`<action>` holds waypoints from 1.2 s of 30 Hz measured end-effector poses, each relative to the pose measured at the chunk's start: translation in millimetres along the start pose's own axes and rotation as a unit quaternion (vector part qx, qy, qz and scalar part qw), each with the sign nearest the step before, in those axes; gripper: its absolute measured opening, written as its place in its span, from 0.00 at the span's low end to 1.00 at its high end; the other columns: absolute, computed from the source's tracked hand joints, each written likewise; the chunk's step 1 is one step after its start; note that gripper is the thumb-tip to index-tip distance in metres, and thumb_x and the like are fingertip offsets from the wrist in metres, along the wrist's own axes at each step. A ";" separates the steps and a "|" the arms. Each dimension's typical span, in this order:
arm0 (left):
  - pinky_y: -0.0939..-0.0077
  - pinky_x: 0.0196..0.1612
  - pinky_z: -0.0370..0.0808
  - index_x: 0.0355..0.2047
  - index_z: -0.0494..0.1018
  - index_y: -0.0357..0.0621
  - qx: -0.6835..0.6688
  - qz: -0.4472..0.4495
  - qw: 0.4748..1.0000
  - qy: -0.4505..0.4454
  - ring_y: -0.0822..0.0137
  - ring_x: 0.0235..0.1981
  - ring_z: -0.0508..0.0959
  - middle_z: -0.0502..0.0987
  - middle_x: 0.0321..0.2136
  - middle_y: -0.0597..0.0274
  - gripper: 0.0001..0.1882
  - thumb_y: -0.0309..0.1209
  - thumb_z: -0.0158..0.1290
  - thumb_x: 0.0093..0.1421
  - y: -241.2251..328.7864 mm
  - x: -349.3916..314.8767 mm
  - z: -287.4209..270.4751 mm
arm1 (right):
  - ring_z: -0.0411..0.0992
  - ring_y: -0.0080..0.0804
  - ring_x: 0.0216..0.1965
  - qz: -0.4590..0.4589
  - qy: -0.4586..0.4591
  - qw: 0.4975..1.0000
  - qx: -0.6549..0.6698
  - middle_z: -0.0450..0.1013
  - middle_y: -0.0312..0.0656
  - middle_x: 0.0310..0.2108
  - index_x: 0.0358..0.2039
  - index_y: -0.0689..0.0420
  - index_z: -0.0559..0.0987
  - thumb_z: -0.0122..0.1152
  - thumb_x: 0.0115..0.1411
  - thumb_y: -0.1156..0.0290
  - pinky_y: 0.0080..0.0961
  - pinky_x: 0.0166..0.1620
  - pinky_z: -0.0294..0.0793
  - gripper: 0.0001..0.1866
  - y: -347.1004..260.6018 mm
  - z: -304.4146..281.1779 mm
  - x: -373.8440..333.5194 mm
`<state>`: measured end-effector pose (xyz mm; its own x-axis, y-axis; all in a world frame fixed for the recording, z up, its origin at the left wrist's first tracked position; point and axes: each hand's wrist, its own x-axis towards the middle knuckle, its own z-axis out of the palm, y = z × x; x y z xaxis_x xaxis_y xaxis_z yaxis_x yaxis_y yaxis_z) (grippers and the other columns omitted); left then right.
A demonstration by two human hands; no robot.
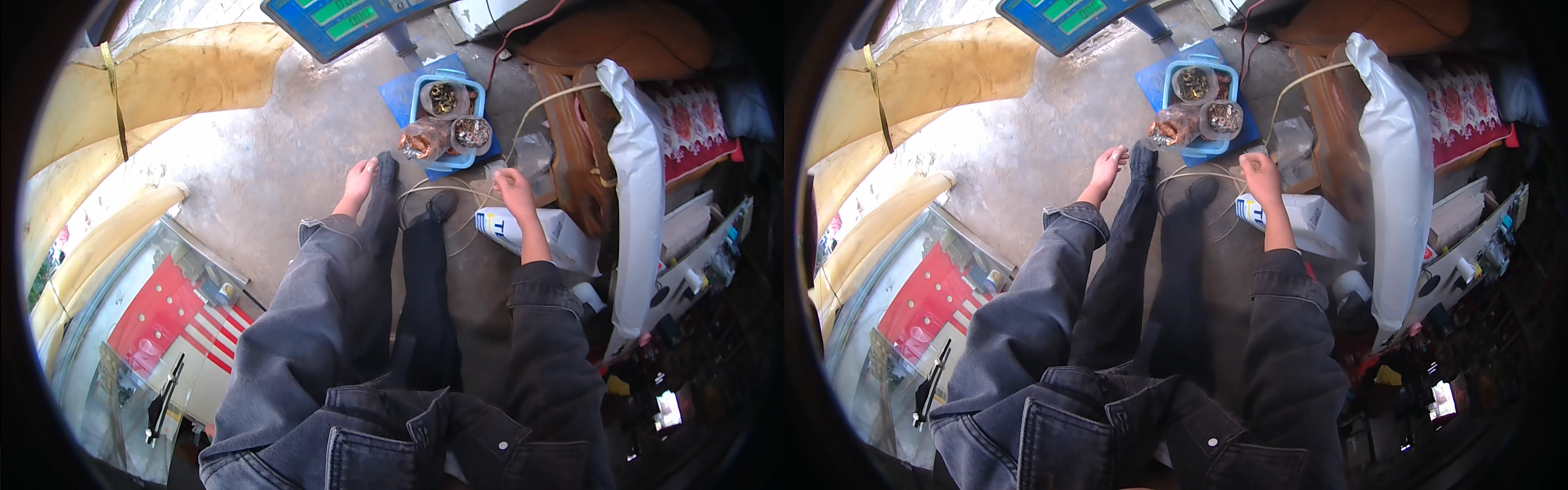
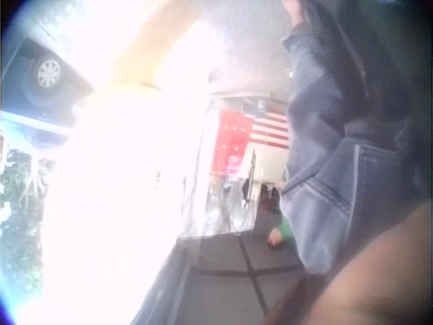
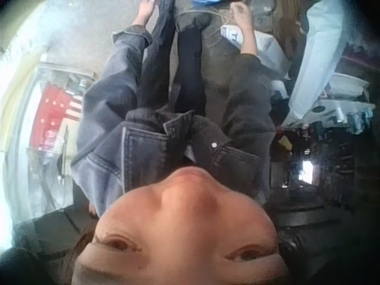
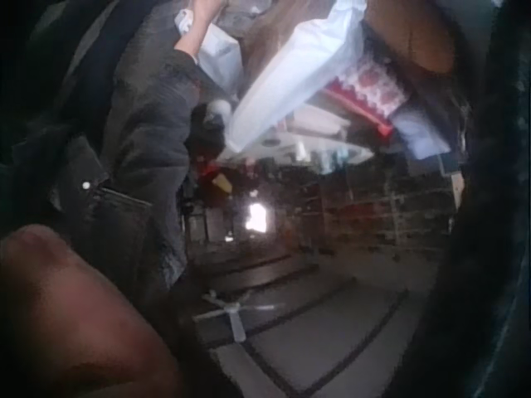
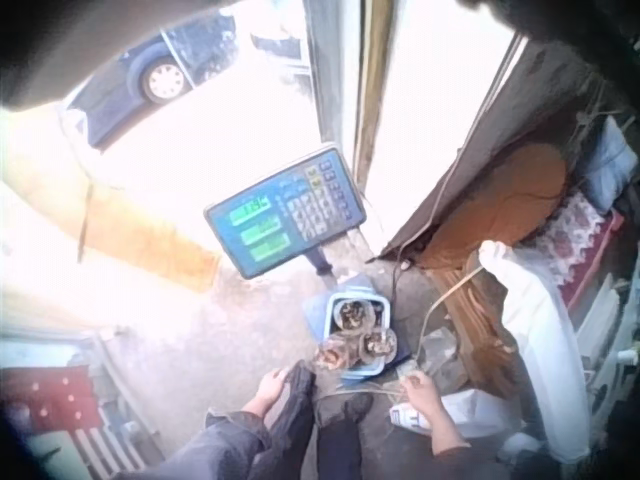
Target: The person gathers small metal pieces from the floor and places them into a blue tray. They then place the tray on a digital scale to weigh the contents. The person adjusts the scale and moves the tray around the workspace.
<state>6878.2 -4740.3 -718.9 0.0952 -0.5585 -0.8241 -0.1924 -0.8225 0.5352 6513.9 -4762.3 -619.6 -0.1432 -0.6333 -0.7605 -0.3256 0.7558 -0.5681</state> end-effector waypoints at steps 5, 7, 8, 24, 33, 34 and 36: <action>0.64 0.53 0.67 0.54 0.69 0.40 -0.070 -0.043 0.997 0.001 0.61 0.49 0.73 0.74 0.50 0.54 0.31 0.53 0.37 0.66 40.8 29.6 15.8 | 0.76 0.36 0.44 0.169 0.080 0.950 0.248 0.76 0.49 0.44 0.49 0.64 0.74 0.58 0.62 0.57 0.30 0.47 0.76 0.24 35.1 29.7 59.1; 0.57 0.59 0.62 0.60 0.63 0.39 -0.107 -0.070 0.992 -0.009 0.55 0.57 0.68 0.69 0.56 0.50 0.34 0.54 0.35 0.67 50.8 36.7 24.0 | 0.75 0.32 0.41 0.153 0.115 0.949 0.250 0.75 0.45 0.40 0.48 0.64 0.74 0.57 0.63 0.55 0.29 0.45 0.75 0.24 38.5 42.5 73.9; 0.55 0.60 0.60 0.61 0.62 0.40 -0.115 -0.090 0.989 -0.015 0.54 0.59 0.66 0.67 0.58 0.49 0.34 0.55 0.33 0.67 55.0 40.4 27.7 | 0.74 0.31 0.40 0.137 0.135 0.953 0.235 0.75 0.43 0.38 0.48 0.64 0.74 0.56 0.63 0.54 0.28 0.43 0.74 0.25 39.1 47.5 80.5; 0.59 0.66 0.52 0.63 0.60 0.43 -0.123 -0.118 0.981 -0.097 0.57 0.64 0.59 0.62 0.62 0.52 0.39 0.61 0.32 0.64 66.6 108.4 10.6 | 0.52 0.43 0.67 0.116 0.055 0.965 0.231 0.58 0.54 0.64 0.62 0.65 0.62 0.37 0.62 0.34 0.47 0.65 0.48 0.46 30.3 36.9 138.0; 0.57 0.67 0.49 0.65 0.57 0.45 -0.119 -0.115 0.972 -0.165 0.56 0.67 0.54 0.57 0.65 0.51 0.41 0.63 0.32 0.63 72.4 134.3 26.4 | 0.45 0.40 0.70 0.094 0.009 0.959 0.267 0.49 0.52 0.68 0.66 0.64 0.55 0.34 0.61 0.32 0.45 0.68 0.40 0.48 47.4 44.6 178.2; 0.57 0.67 0.48 0.65 0.56 0.45 -0.119 -0.118 0.971 -0.168 0.56 0.67 0.54 0.56 0.65 0.51 0.41 0.63 0.32 0.63 71.5 136.4 27.6 | 0.45 0.39 0.70 0.096 0.010 0.959 0.265 0.48 0.52 0.68 0.66 0.64 0.55 0.34 0.61 0.32 0.45 0.68 0.40 0.49 49.2 45.0 181.7; 0.57 0.67 0.48 0.65 0.56 0.46 -0.122 -0.122 0.969 -0.178 0.56 0.67 0.54 0.56 0.65 0.51 0.41 0.64 0.32 0.63 69.2 140.3 29.9 | 0.46 0.38 0.69 0.096 0.010 0.951 0.293 0.49 0.51 0.68 0.65 0.63 0.56 0.34 0.60 0.30 0.45 0.68 0.39 0.49 51.5 45.4 188.1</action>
<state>6849.0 -4872.3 -803.1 -0.2424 -0.3070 -0.9203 0.0341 -0.9507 0.3082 6512.6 -4834.9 -806.2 -0.1662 -0.4724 -0.8656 0.2844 0.8175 -0.5008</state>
